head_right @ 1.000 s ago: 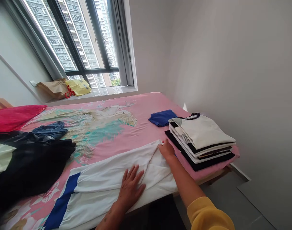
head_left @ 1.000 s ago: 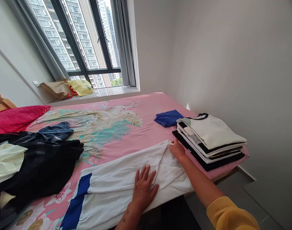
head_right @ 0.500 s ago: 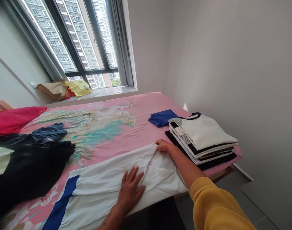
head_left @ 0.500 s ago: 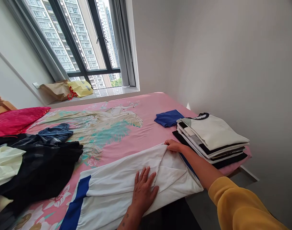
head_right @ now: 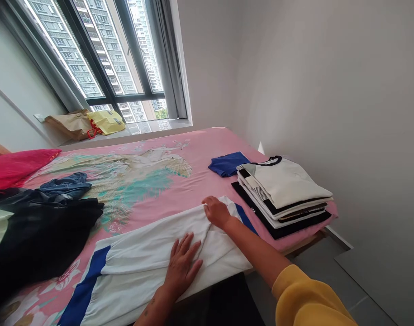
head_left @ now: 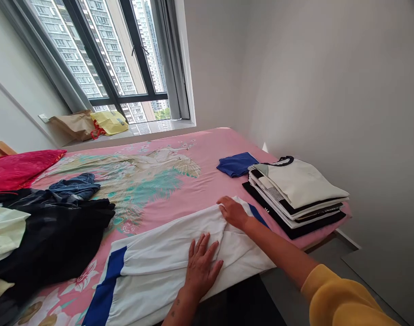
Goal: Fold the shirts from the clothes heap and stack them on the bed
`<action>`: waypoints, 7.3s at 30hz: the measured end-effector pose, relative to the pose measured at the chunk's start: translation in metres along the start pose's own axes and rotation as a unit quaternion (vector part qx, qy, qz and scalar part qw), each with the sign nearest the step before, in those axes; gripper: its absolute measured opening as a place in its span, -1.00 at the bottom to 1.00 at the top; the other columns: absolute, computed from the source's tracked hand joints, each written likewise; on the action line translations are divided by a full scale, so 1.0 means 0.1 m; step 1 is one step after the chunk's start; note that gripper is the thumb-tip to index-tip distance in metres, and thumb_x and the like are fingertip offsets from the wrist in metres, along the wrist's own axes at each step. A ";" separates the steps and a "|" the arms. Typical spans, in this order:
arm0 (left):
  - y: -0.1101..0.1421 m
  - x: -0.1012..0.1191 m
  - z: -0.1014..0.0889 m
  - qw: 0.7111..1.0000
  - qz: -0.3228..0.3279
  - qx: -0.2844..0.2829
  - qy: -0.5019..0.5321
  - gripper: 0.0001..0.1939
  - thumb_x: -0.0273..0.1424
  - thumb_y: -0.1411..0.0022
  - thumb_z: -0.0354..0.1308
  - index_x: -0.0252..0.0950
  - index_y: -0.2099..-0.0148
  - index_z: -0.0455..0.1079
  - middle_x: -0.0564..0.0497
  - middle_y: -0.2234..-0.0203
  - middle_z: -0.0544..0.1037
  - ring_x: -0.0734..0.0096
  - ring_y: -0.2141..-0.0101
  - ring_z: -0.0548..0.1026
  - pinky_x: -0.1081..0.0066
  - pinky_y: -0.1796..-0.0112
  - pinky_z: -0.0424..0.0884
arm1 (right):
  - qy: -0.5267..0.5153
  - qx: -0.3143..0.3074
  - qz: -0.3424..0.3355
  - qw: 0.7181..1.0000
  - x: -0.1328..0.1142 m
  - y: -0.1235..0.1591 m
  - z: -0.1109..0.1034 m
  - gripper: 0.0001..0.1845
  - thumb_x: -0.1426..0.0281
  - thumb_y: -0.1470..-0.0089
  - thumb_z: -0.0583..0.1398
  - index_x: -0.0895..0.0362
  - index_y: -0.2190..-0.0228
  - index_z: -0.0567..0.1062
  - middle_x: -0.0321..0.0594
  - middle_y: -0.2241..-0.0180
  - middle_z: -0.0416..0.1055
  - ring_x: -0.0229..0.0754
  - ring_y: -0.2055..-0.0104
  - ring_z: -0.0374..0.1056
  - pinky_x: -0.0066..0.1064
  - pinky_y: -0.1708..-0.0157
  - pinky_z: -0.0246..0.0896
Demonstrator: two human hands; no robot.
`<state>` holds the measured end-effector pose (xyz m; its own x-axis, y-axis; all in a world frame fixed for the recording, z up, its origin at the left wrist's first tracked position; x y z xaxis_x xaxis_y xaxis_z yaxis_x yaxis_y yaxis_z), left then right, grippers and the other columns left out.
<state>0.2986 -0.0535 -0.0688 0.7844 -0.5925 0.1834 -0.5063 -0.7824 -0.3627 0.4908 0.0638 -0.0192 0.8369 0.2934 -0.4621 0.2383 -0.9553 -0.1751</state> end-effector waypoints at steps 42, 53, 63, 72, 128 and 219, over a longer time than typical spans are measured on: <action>0.77 -1.38 -0.61 0.944 -0.287 -0.145 -0.079 -0.34 -0.04 -0.22 -0.15 -0.18 -0.30 -0.06 -0.04 -0.28 -0.06 0.16 -0.27 -0.13 -0.09 -0.15 -0.49 | 0.157 -0.051 0.059 0.985 -0.59 0.54 1.10 -0.27 -0.01 -0.10 -0.05 0.00 -0.23 -0.01 -0.16 -0.30 -0.27 0.02 -0.31 -0.45 0.08 -0.17 -0.66; 1.35 -2.26 -1.19 0.907 -0.417 -0.014 0.059 -0.52 -0.23 -0.18 -0.07 -0.29 -0.11 0.29 -0.08 0.00 0.43 0.29 0.00 0.37 0.33 0.01 0.26 | 0.187 -0.039 0.061 0.980 -0.61 0.58 1.15 -0.29 -0.04 -0.12 -0.12 -0.01 -0.22 0.00 -0.20 -0.29 -0.22 -0.02 -0.31 -0.39 0.08 -0.19 -0.51; 1.32 -2.15 -1.35 0.870 -0.485 -0.072 -0.049 -0.58 -0.03 0.07 0.15 -0.25 0.27 0.39 -0.10 0.27 0.53 0.13 0.18 0.45 0.34 0.21 0.24 | 0.198 -0.024 0.060 0.978 -0.62 0.60 1.16 -0.30 -0.02 -0.13 -0.13 -0.01 -0.22 0.00 -0.20 -0.28 -0.20 -0.03 -0.31 -0.37 0.06 -0.19 -0.47; 1.27 -2.20 -1.40 0.877 -0.471 -0.090 -0.032 -0.79 -0.19 0.01 0.11 -0.24 0.43 0.30 0.04 0.49 0.51 0.30 0.39 0.47 0.42 0.38 0.26 | 0.198 -0.040 0.065 0.977 -0.65 0.57 1.13 -0.29 -0.02 -0.13 -0.12 0.01 -0.23 -0.04 -0.19 -0.29 -0.25 -0.05 -0.31 -0.41 0.03 -0.20 -0.53; -0.52 -0.25 0.25 0.994 -0.042 -0.088 -0.050 -0.38 -0.18 -0.25 -0.13 -0.25 -0.30 -0.04 -0.07 -0.27 -0.02 0.14 -0.26 -0.10 -0.01 -0.20 -0.27 | -0.012 -0.123 -0.051 0.991 -0.29 0.60 0.30 -0.42 0.18 -0.20 -0.09 0.13 -0.20 0.07 -0.19 -0.26 -0.08 -0.10 -0.30 -0.24 -0.05 -0.24 -0.51; -0.99 0.09 0.43 0.986 -0.082 0.059 0.130 -0.66 -0.46 -0.19 -0.06 -0.18 0.04 0.42 0.01 0.07 0.51 0.26 0.02 0.39 0.17 0.00 0.20 | -0.600 -0.061 0.385 0.699 0.77 -0.21 0.05 -0.75 0.27 -0.02 0.19 0.21 0.33 0.35 -0.19 0.52 0.42 -0.17 0.47 0.40 -0.18 0.41 0.40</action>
<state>0.3712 0.0268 -0.0710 0.7261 -0.5014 0.4704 -0.3237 -0.8530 -0.4095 0.5476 0.1064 -0.0558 -0.2577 -0.5600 -0.7874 0.0463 -0.8211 0.5689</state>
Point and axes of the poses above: each hand's wrist, its own y-axis away from the middle knuckle, its own z-axis out of the palm, x = y × z, the point moved 2 cm from there along -y, towards the middle knuckle
